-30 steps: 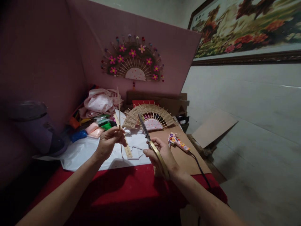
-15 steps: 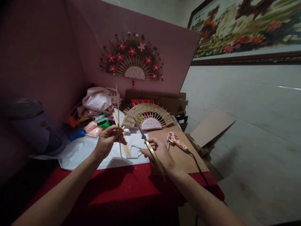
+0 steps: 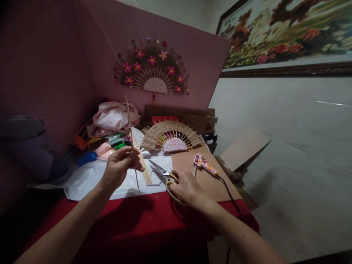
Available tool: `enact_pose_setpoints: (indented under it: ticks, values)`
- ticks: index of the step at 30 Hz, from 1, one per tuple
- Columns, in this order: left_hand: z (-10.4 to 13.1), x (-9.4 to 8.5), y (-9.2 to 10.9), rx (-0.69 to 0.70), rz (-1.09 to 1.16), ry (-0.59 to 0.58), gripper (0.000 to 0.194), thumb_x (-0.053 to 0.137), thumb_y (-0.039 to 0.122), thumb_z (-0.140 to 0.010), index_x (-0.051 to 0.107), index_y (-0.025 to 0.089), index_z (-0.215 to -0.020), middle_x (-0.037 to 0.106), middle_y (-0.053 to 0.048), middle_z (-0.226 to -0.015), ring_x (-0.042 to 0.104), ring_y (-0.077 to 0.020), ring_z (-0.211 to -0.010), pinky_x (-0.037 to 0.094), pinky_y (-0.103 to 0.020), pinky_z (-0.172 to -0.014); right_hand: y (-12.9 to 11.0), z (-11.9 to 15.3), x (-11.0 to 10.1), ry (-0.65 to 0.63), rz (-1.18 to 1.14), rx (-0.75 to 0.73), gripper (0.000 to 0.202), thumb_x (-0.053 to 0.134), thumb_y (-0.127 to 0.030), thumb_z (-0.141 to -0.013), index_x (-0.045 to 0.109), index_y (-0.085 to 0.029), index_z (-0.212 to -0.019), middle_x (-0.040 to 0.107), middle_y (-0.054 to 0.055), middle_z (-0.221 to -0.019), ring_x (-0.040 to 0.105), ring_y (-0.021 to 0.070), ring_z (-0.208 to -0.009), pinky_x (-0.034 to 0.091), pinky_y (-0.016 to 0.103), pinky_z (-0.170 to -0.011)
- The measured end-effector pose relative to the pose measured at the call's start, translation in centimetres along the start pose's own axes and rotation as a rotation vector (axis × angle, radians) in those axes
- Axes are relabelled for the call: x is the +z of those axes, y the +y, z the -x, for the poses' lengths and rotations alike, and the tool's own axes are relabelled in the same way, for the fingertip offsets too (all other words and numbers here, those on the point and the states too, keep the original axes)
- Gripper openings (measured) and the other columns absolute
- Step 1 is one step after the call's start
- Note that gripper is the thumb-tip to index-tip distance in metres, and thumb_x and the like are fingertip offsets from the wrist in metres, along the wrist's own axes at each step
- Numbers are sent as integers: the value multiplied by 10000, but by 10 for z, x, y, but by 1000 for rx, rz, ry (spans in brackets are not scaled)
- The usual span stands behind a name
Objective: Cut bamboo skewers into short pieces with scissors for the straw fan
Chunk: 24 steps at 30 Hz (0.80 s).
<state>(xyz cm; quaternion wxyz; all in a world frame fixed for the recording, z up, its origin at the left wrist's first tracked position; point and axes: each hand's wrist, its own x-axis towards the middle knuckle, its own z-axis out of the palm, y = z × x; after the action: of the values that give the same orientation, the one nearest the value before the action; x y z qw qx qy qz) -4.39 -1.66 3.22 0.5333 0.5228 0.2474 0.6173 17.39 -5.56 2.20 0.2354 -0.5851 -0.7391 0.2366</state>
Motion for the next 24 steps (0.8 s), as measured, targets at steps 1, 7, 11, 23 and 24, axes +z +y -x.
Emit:
enact_pose_setpoints:
  ticks: [1,7,11,23,24]
  values:
    - [0,0,0,-3,-8,0,151,617,306,-766,582,161,-784,543,56,-501,562,-109,-436,545,-305,-475,1,-4,2,6,94,6,291,518,-153,-709,643,-168,-971,682,65,-871,582,173,-768,380,242,-677]
    - [-1,-1,-3,-13,-63,19,180,634,325,-742,573,158,-770,529,58,-485,554,-108,-421,537,-295,-457,7,-27,9,57,477,0,225,471,-254,-816,634,-170,-946,674,93,-905,582,194,-803,320,264,-671]
    - [-1,0,-4,-14,-68,23,196,652,330,-719,574,155,-760,516,59,-476,539,-100,-414,525,-273,-435,11,-29,9,83,626,-63,202,465,-253,-835,613,-171,-946,651,94,-930,567,206,-853,319,282,-700]
    - [0,-1,-5,-14,-101,17,182,623,330,-749,578,157,-780,530,56,-489,552,-104,-418,513,-261,-433,-6,-46,23,-40,768,-385,197,469,-206,-846,661,-163,-842,582,107,-883,462,218,-877,305,321,-735]
    - [-1,-1,-6,-14,-102,18,179,621,328,-751,577,158,-783,532,56,-493,553,-104,-419,514,-263,-434,-6,-50,24,-55,777,-407,205,461,-200,-849,661,-161,-836,582,108,-871,460,219,-870,303,327,-735]
